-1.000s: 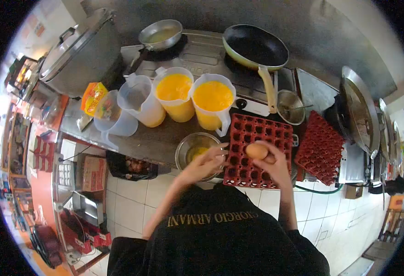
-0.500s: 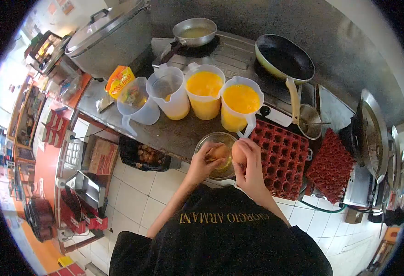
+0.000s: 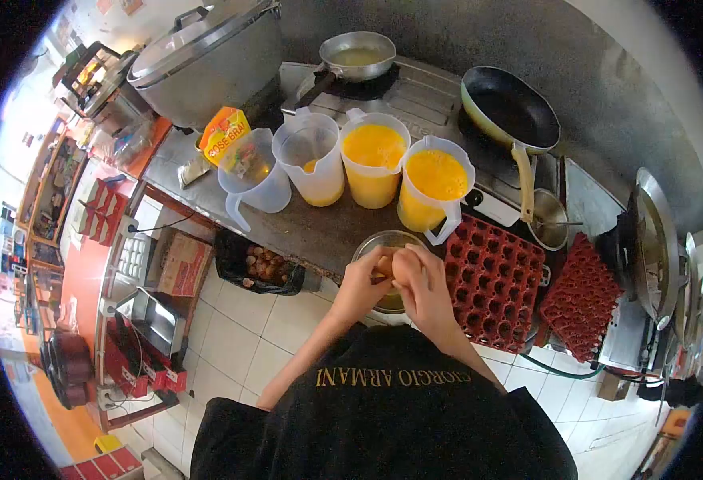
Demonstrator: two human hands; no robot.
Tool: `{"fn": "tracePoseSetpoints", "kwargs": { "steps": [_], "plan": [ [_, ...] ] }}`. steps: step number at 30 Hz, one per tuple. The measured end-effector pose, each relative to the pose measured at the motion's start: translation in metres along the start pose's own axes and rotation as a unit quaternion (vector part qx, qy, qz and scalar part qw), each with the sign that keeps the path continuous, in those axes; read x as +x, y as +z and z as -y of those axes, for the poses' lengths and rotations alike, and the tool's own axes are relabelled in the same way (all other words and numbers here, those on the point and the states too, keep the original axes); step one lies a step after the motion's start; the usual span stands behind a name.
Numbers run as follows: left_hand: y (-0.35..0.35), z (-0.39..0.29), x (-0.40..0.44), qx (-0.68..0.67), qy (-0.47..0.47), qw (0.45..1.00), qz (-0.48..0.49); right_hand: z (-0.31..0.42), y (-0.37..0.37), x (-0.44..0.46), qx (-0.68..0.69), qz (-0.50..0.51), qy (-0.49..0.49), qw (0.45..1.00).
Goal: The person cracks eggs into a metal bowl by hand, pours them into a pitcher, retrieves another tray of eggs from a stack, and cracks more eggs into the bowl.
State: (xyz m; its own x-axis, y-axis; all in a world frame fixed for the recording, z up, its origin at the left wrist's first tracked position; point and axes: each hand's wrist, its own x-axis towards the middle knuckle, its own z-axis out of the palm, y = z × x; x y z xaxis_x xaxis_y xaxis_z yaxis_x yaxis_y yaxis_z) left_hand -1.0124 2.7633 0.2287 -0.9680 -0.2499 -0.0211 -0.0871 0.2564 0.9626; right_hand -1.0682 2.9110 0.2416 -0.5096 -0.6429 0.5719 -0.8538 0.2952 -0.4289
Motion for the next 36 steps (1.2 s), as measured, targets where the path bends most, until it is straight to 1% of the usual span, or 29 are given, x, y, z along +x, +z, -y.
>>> {"fn": "tracePoseSetpoints", "kwargs": {
  "steps": [2,3,4,5,6,7,9,10,12,13,15,16,18,19,21,24,27,31,33,34,36],
  "plan": [
    [-0.002,0.001,0.003,-0.022,0.013,1.0,0.01,-0.004,0.006,-0.004,0.128,-0.033,0.087,0.987],
    [-0.004,0.002,0.002,-0.042,0.022,0.999,0.019,-0.011,0.013,-0.01,0.13,-0.032,0.088,0.987],
    [-0.005,0.005,0.003,-0.042,0.02,0.999,0.02,-0.024,0.021,-0.019,0.268,-0.054,0.179,0.945],
    [-0.005,0.008,0.004,-0.027,0.035,0.999,0.022,-0.027,0.02,-0.02,0.396,-0.075,0.265,0.876],
    [-0.006,0.009,0.005,-0.012,0.05,0.998,0.025,-0.032,0.015,-0.019,0.372,-0.035,0.285,0.883],
    [-0.006,0.009,0.006,-0.011,0.051,0.998,0.026,-0.033,0.014,-0.016,0.371,-0.036,0.285,0.883],
    [-0.006,0.009,0.007,-0.001,0.068,0.997,0.04,-0.035,0.012,-0.012,0.312,0.048,0.31,0.897],
    [-0.004,0.01,0.007,-0.001,0.068,0.997,0.04,-0.037,0.012,-0.009,0.312,0.047,0.31,0.897],
    [0.0,0.014,0.008,-0.078,0.059,0.995,0.011,-0.04,0.011,-0.005,0.303,0.099,0.263,0.911],
    [0.001,0.015,0.009,-0.078,0.059,0.995,0.011,-0.042,0.011,-0.004,0.303,0.098,0.263,0.911],
    [0.0,0.019,0.011,-0.002,0.052,0.999,0.012,-0.045,0.011,-0.004,0.249,0.095,0.23,0.936],
    [0.0,0.021,0.013,-0.002,0.051,0.999,0.012,-0.044,0.011,-0.004,0.25,0.096,0.231,0.936],
    [0.0,0.028,0.016,0.082,0.096,0.992,0.0,-0.041,0.012,-0.001,0.218,0.12,0.235,0.94],
    [0.002,0.031,0.017,0.082,0.096,0.992,-0.001,-0.042,0.016,-0.003,0.218,0.121,0.235,0.94],
    [0.007,0.036,0.019,0.081,0.139,0.986,-0.034,-0.044,0.025,-0.006,0.185,0.078,0.19,0.961],
    [0.009,0.038,0.021,0.091,0.11,0.989,-0.027,-0.041,0.028,-0.008,0.158,0.07,0.214,0.962],
    [0.006,0.034,0.022,0.079,0.123,0.989,-0.032,-0.04,0.027,-0.006,0.144,0.064,0.206,0.966],
    [0.003,0.04,0.025,0.087,0.129,0.988,-0.017,-0.041,0.022,-0.006,0.125,0.09,0.196,0.968],
    [0.001,0.038,0.025,0.089,0.147,0.985,0.008,-0.041,0.022,-0.005,0.119,0.057,0.158,0.979],
    [0.0,0.036,0.026,0.089,0.146,0.985,0.008,-0.041,0.022,-0.006,0.119,0.057,0.159,0.978],
    [-0.003,0.027,0.027,0.115,0.171,0.978,0.029,-0.043,0.022,-0.009,0.157,0.067,0.266,0.949]
  ]
}}
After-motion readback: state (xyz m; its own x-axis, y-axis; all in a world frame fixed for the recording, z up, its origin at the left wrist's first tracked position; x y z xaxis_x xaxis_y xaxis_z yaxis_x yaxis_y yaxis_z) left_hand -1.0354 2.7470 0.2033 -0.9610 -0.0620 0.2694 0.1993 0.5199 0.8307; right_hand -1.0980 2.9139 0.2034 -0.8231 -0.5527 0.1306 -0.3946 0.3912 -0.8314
